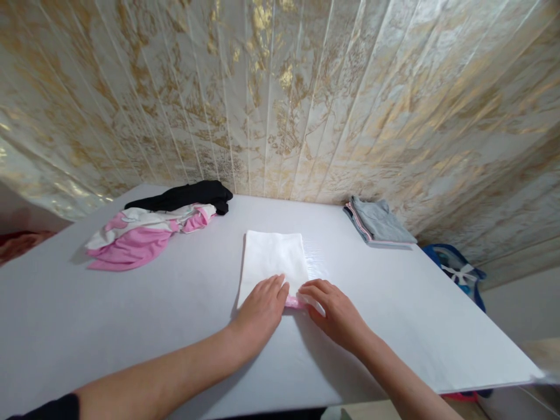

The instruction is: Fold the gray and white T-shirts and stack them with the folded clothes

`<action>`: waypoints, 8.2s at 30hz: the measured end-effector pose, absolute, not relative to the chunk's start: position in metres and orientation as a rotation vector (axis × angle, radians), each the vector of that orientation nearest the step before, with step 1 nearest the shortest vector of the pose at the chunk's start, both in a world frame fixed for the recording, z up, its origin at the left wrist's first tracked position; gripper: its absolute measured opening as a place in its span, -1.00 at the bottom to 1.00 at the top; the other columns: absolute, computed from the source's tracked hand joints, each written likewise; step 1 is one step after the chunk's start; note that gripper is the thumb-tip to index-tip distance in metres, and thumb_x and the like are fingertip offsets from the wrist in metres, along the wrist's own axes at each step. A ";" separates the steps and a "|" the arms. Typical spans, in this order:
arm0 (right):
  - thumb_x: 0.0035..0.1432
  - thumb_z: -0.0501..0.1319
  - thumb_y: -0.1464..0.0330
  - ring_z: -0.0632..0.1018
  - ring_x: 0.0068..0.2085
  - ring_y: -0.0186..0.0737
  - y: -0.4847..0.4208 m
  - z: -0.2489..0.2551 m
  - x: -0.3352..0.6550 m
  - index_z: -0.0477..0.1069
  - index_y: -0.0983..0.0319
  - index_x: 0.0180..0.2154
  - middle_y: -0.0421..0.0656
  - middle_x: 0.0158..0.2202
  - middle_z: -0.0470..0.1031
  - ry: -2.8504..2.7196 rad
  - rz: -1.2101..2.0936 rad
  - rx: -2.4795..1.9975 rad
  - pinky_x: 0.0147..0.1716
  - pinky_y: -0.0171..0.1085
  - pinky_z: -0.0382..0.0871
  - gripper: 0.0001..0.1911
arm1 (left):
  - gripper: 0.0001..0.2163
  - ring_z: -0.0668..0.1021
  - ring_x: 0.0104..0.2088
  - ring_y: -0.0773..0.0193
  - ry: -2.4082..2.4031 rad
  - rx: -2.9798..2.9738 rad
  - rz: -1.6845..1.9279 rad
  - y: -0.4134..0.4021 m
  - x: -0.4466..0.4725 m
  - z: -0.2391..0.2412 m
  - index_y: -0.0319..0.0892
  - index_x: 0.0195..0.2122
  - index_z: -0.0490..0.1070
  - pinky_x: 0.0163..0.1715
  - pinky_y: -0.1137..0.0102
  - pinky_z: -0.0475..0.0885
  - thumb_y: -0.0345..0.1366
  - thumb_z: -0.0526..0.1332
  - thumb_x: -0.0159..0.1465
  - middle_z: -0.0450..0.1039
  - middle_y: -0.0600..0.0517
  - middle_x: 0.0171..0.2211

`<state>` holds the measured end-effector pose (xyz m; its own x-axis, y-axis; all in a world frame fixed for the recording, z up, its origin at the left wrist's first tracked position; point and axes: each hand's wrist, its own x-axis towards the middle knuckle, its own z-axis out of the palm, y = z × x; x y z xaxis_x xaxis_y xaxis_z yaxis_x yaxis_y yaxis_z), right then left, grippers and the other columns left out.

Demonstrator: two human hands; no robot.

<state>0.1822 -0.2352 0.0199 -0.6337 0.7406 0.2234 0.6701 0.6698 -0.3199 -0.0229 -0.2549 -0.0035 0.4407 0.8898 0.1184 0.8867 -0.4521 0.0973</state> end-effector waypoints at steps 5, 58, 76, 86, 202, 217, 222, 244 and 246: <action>0.06 0.15 0.62 0.48 -0.04 -0.12 -0.235 0.014 0.180 0.39 0.17 -0.06 -0.09 -0.05 0.48 -2.608 0.166 -1.094 -0.07 -0.14 0.35 -0.59 | -0.54 0.30 0.26 0.06 1.593 2.642 0.207 -0.256 -0.029 -0.001 -0.26 0.19 0.25 0.22 0.17 0.24 -0.55 -0.04 0.26 0.19 -0.19 0.29; 0.23 0.06 0.38 0.44 0.03 -0.08 -0.105 -0.002 0.165 0.32 0.27 0.11 0.03 0.05 0.40 -2.144 0.174 -1.522 0.03 -0.12 0.29 -0.58 | -0.74 0.58 -0.28 0.19 1.355 1.522 0.678 -0.225 -0.095 0.051 -0.17 -0.35 0.44 -0.22 0.34 0.43 -0.09 0.11 0.21 0.57 -0.01 -0.34; 0.19 0.12 0.28 0.47 -0.37 -0.23 -0.086 -0.002 0.161 0.42 0.16 -0.36 -0.19 -0.41 0.51 -1.879 0.243 -1.923 -0.41 -0.30 0.13 -0.84 | -0.86 0.53 -0.32 0.25 2.121 1.775 0.543 -0.118 -0.094 0.012 -0.09 -0.33 0.39 -0.48 0.42 0.16 -0.21 0.09 0.29 0.53 0.08 -0.33; 0.27 0.03 0.36 0.44 0.01 -0.11 -0.098 -0.013 0.151 0.39 0.24 -0.01 0.01 -0.01 0.45 -2.138 0.066 -1.453 0.01 -0.14 0.29 -0.69 | -0.81 0.48 -0.01 0.19 1.973 2.179 0.741 -0.134 -0.077 0.012 -0.14 -0.08 0.35 -0.01 0.31 0.34 -0.34 0.02 0.34 0.46 -0.05 -0.05; 0.13 0.07 0.33 0.48 -0.35 -0.25 -0.074 -0.018 0.166 0.43 0.20 -0.15 -0.23 -0.36 0.50 -1.746 0.830 -1.166 -0.28 -0.28 0.36 -0.73 | -0.93 0.46 -0.42 0.34 1.318 1.833 1.099 -0.067 0.006 -0.011 -0.15 -0.34 0.29 -0.36 0.42 0.39 -0.43 0.13 0.15 0.37 0.10 -0.38; 0.13 0.11 0.32 0.46 -0.38 -0.25 -0.075 -0.020 0.162 0.36 0.18 -0.32 -0.25 -0.41 0.46 -1.660 0.755 -1.229 -0.34 -0.29 0.32 -0.90 | -0.87 0.44 -0.41 0.31 1.122 1.835 1.011 -0.071 0.002 -0.003 -0.16 -0.41 0.45 -0.35 0.43 0.33 -0.28 0.13 0.17 0.45 0.10 -0.44; 0.13 0.12 0.30 0.46 -0.35 -0.23 -0.079 -0.022 0.162 0.31 0.18 -0.35 -0.23 -0.42 0.41 -1.569 0.725 -1.224 -0.31 -0.26 0.34 -0.92 | -0.83 0.49 -0.34 0.25 1.127 1.841 1.035 -0.068 0.003 -0.005 -0.17 -0.37 0.50 -0.28 0.38 0.37 -0.27 0.13 0.20 0.50 0.03 -0.37; 0.14 0.06 0.39 0.52 -0.18 -0.23 -0.080 -0.019 0.164 0.36 0.18 -0.27 -0.14 -0.16 0.51 -1.790 0.715 -1.160 -0.11 -0.23 0.37 -0.87 | -0.87 0.45 -0.34 0.28 1.139 1.931 0.993 -0.067 0.003 -0.010 -0.18 -0.47 0.40 -0.26 0.41 0.32 -0.39 0.12 0.20 0.39 0.07 -0.43; 0.16 0.04 0.39 0.51 -0.19 -0.24 -0.081 -0.019 0.162 0.33 0.18 -0.28 -0.14 -0.16 0.50 -1.807 0.689 -1.170 -0.11 -0.23 0.37 -0.88 | -0.86 0.45 -0.36 0.29 1.141 1.942 0.984 -0.067 0.003 -0.010 -0.18 -0.50 0.39 -0.27 0.41 0.31 -0.41 0.13 0.19 0.38 0.08 -0.44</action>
<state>0.1625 -0.0806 -0.0188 -0.1976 0.9123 0.3586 0.4414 0.4095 -0.7984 0.0031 -0.0667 -0.0096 0.3333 0.9038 0.2684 0.3981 -0.3930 0.8289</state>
